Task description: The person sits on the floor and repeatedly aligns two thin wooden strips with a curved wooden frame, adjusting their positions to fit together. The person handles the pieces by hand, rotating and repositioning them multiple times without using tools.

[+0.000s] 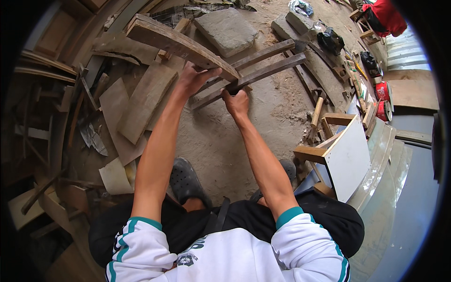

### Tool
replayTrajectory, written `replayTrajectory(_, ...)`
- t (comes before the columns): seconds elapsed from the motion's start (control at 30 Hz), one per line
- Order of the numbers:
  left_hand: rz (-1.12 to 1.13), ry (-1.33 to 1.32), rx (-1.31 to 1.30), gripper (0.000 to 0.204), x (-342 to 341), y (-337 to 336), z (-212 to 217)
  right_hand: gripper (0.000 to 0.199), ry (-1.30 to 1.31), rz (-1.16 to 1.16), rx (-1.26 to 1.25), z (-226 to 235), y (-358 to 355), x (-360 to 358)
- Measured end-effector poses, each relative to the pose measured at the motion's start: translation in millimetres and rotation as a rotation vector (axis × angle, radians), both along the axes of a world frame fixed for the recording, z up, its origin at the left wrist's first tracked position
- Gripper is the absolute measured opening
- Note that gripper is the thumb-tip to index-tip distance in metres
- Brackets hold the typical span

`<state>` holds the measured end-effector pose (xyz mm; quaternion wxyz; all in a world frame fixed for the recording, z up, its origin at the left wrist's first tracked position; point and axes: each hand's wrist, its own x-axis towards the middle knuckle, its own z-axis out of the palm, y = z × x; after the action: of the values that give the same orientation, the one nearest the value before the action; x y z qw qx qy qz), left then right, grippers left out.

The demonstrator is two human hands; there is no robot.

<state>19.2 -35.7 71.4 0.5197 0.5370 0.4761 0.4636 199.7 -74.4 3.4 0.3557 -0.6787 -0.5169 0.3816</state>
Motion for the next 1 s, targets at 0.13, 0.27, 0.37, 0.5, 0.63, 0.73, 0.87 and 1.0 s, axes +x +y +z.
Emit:
replayTrajectory(0.13, -0.011, 0.027, 0.013, 0.046, -1.5, -1.1, 1.6, 0.048, 0.010, -0.018, 0.000, 9.5, -3.6, -3.4)
replayTrajectory(0.27, 0.003, 0.017, 0.022, 0.046, 0.0, -3.1, 1.5, 0.049, 0.015, 0.014, -0.008, 9.5, -3.0, -0.9)
replayTrajectory(0.37, 0.024, 0.033, 0.021, 0.047, 0.4, -5.3, 4.2, 0.044, 0.001, 0.005, -0.014, 7.2, -4.5, -1.5)
replayTrajectory(0.5, 0.012, 0.058, 0.024, 0.048, 0.3, -4.2, 4.3, 0.037, -0.028, 0.006, 0.000, -12.9, -0.9, -2.6)
replayTrajectory(0.63, 0.016, 0.030, 0.008, 0.048, 3.1, -3.7, 4.0, 0.034, -0.022, 0.004, -0.008, -21.8, 1.1, 0.2)
replayTrajectory(0.73, 0.024, -0.014, 0.002, 0.048, 1.7, -6.6, 5.0, 0.042, 0.044, 0.043, -0.101, -8.0, -0.3, 0.9)
replayTrajectory(0.87, 0.049, -0.009, -0.006, 0.048, 5.1, -7.4, 10.6, 0.047, 0.092, 0.060, -0.149, -1.8, -2.1, 3.7)
replayTrajectory(1.0, 0.044, -0.014, -0.032, 0.050, 7.1, -9.9, 16.9, 0.045, 0.070, 0.028, -0.077, -1.3, -7.0, 2.0)
